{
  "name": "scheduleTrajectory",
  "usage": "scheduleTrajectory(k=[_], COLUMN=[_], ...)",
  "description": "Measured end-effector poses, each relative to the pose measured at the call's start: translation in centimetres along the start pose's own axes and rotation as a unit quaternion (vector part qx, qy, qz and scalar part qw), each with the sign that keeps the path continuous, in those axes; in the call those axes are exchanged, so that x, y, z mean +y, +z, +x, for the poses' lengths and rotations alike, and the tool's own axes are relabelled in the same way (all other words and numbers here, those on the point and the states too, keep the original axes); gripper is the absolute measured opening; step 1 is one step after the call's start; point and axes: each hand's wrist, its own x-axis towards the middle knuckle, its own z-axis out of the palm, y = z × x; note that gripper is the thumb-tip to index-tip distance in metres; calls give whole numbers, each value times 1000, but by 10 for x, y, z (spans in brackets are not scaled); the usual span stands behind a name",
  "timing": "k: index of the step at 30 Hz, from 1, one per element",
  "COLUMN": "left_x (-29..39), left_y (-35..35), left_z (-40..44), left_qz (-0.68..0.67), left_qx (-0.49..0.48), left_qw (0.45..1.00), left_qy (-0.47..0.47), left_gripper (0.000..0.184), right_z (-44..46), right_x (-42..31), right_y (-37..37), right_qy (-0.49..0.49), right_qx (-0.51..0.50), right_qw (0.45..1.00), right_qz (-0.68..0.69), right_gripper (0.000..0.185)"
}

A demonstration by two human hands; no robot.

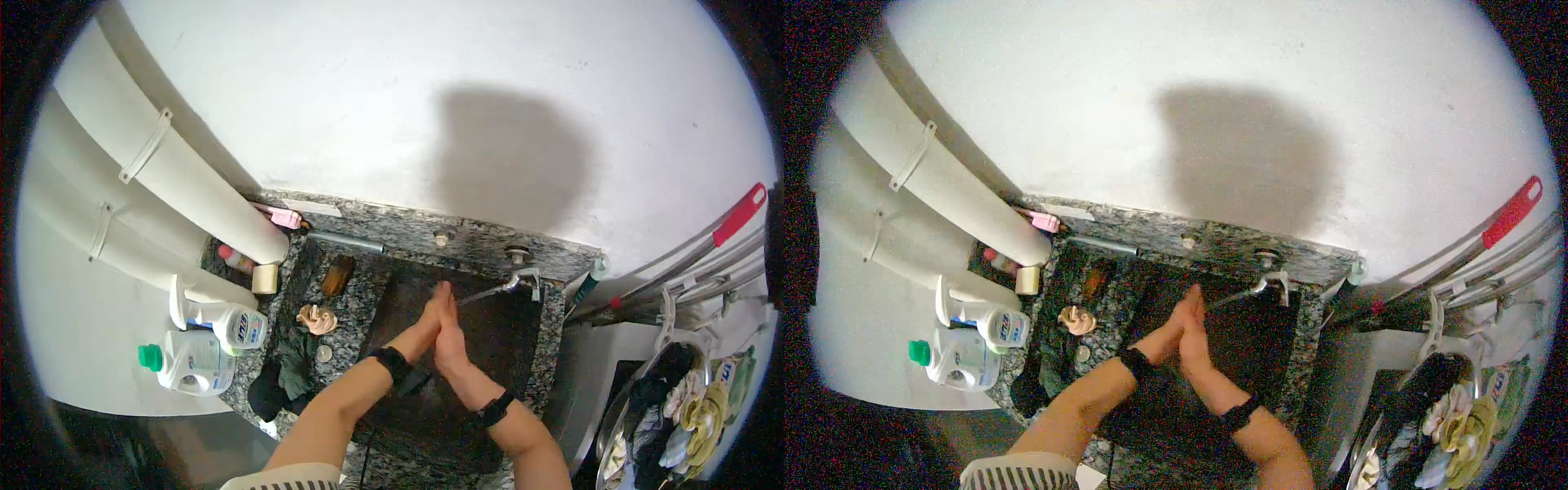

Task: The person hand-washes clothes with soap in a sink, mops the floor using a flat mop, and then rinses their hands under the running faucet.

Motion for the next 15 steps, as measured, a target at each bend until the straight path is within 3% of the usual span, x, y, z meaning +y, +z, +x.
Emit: scheduleTrajectory(k=[3,4,5,6,8,9,11,12,13,14,15], left_x=[-41,-16,-20,-27,-9,-20,-10,-38,-55,-74,-62], left_y=[-4,14,15,2,-31,-40,-13,17,18,18,6], left_z=[30,-21,-5,32,75,102,21,-13,15,44,51], left_qz=[133,128,145,155,148,147,48,139,210,278,199], left_qx=[-207,-212,-159,-101,-63,-83,-185,-188,-111,-6,-17], left_qw=[954,942,938,953,986,986,981,923,878,817,882], left_qy=[170,226,272,239,44,4,31,307,415,504,427], left_gripper=[66,62,60,58,55,53,53,50,47,45,43], right_z=[24,23,21,3,-20,-19,-1,8,11,14,-4], right_x=[-2,-5,-6,-6,17,19,11,9,3,-4,-10], right_y=[-18,-19,-18,-5,14,16,-3,-18,-16,-14,3], right_qy=[-20,-25,-26,0,5,-4,-9,-13,-20,-31,22], right_qx=[33,50,52,28,-47,-62,-31,-3,26,54,26], right_qw=[997,995,994,998,999,998,998,994,985,972,967], right_qz=[64,85,88,58,-11,-18,48,109,168,226,253], right_gripper=[47,47,48,49,51,53,53,52,51,50,47])
